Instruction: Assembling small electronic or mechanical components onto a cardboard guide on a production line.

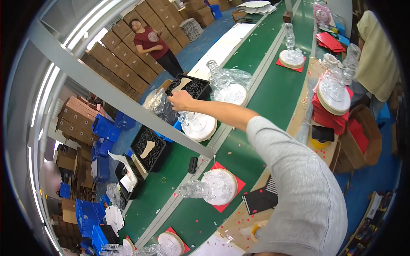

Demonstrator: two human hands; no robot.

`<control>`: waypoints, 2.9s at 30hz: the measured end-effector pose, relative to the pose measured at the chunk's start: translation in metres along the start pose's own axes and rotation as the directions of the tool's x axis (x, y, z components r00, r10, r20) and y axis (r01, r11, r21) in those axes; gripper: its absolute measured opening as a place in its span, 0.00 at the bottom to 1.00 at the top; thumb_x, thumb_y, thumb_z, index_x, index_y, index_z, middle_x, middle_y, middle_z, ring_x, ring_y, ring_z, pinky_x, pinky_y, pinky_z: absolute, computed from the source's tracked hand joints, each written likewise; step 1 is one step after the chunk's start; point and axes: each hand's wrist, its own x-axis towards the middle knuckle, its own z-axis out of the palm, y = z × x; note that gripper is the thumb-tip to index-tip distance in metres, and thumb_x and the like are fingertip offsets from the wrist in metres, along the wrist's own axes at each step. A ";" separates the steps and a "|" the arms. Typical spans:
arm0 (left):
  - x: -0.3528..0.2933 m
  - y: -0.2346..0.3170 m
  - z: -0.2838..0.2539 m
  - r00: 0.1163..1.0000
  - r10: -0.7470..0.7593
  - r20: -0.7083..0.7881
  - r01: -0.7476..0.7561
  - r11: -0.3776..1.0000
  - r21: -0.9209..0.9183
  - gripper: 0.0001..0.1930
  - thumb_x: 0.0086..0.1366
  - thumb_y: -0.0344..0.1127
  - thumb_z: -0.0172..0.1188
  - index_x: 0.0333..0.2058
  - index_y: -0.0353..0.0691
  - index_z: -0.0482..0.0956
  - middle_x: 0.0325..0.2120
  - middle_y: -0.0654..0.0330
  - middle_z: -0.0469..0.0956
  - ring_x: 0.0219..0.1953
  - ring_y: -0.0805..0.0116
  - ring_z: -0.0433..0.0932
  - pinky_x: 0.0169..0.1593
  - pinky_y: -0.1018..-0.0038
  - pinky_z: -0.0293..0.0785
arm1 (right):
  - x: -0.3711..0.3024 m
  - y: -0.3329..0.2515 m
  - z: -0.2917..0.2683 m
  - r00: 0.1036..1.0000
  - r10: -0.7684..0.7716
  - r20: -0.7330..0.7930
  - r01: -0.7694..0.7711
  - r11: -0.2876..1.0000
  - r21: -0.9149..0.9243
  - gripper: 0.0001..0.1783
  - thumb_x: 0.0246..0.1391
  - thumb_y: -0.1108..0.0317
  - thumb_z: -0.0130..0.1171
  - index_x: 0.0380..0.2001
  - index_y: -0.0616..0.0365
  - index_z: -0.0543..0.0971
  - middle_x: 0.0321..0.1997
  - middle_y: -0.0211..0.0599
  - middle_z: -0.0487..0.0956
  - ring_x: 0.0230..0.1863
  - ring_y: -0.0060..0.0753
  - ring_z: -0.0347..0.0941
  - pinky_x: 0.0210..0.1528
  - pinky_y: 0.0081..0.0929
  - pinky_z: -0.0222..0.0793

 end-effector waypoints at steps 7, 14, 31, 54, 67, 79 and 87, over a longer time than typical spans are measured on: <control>-0.082 0.015 0.013 0.983 0.050 -0.177 -0.074 0.989 -0.130 0.21 0.73 0.39 0.46 0.59 0.34 0.70 0.47 0.53 0.76 0.49 0.63 0.74 0.54 0.63 0.69 | -0.078 -0.018 -0.153 0.990 -0.082 -0.116 0.073 0.995 -0.074 0.15 0.40 0.62 0.69 0.34 0.57 0.84 0.35 0.49 0.83 0.37 0.52 0.83 0.38 0.46 0.81; -0.155 -0.004 0.035 0.921 0.080 -0.381 -0.175 0.959 -0.222 0.21 0.72 0.40 0.46 0.58 0.33 0.70 0.50 0.51 0.76 0.52 0.60 0.75 0.58 0.60 0.70 | -0.191 -0.054 -0.296 0.987 -0.135 0.083 0.147 0.976 -0.158 0.15 0.37 0.62 0.69 0.31 0.58 0.84 0.31 0.50 0.83 0.35 0.55 0.83 0.39 0.48 0.80; -0.397 -0.128 -0.007 0.554 -0.826 -0.102 -0.355 -0.124 -0.927 0.37 0.71 0.56 0.50 0.73 0.46 0.58 0.74 0.52 0.56 0.75 0.45 0.52 0.57 0.40 0.75 | -0.452 -0.171 -0.376 0.789 -0.586 -0.183 0.414 0.288 0.864 0.25 0.44 0.65 0.78 0.46 0.58 0.81 0.46 0.46 0.82 0.50 0.44 0.81 0.49 0.34 0.79; -0.336 -0.003 0.009 0.669 -0.305 -0.678 0.427 0.904 0.015 0.08 0.74 0.31 0.57 0.44 0.33 0.71 0.68 0.44 0.66 0.65 0.60 0.67 0.69 0.67 0.60 | -0.662 -0.236 -0.040 0.839 -0.378 0.392 -0.085 0.620 0.780 0.36 0.38 0.74 0.67 0.56 0.63 0.72 0.53 0.56 0.76 0.59 0.60 0.70 0.60 0.47 0.69; -0.338 -0.022 0.048 0.611 -0.218 -0.761 0.491 0.858 0.148 0.08 0.75 0.33 0.55 0.42 0.34 0.70 0.57 0.48 0.75 0.50 0.68 0.74 0.57 0.71 0.70 | -0.519 -0.204 -0.253 0.989 -0.082 -0.124 0.148 0.489 0.859 0.22 0.56 0.73 0.61 0.55 0.55 0.79 0.58 0.41 0.80 0.55 0.43 0.76 0.57 0.37 0.72; -0.336 0.012 0.072 0.609 0.010 -0.793 0.380 0.874 0.303 0.05 0.70 0.24 0.52 0.34 0.32 0.66 0.62 0.40 0.74 0.55 0.55 0.78 0.56 0.64 0.74 | -0.546 -0.276 -0.263 0.941 -0.339 -0.006 0.263 0.719 0.643 0.27 0.50 0.66 0.66 0.56 0.50 0.80 0.58 0.37 0.79 0.63 0.45 0.71 0.62 0.43 0.65; -0.338 0.001 0.086 0.604 0.086 -0.792 0.467 0.767 0.439 0.04 0.61 0.18 0.56 0.34 0.31 0.73 0.51 0.53 0.83 0.38 0.68 0.72 0.49 0.72 0.70 | -0.459 -0.235 -0.230 0.775 -0.622 -0.111 0.473 0.453 0.756 0.24 0.54 0.63 0.64 0.56 0.50 0.81 0.61 0.45 0.78 0.64 0.49 0.71 0.65 0.45 0.66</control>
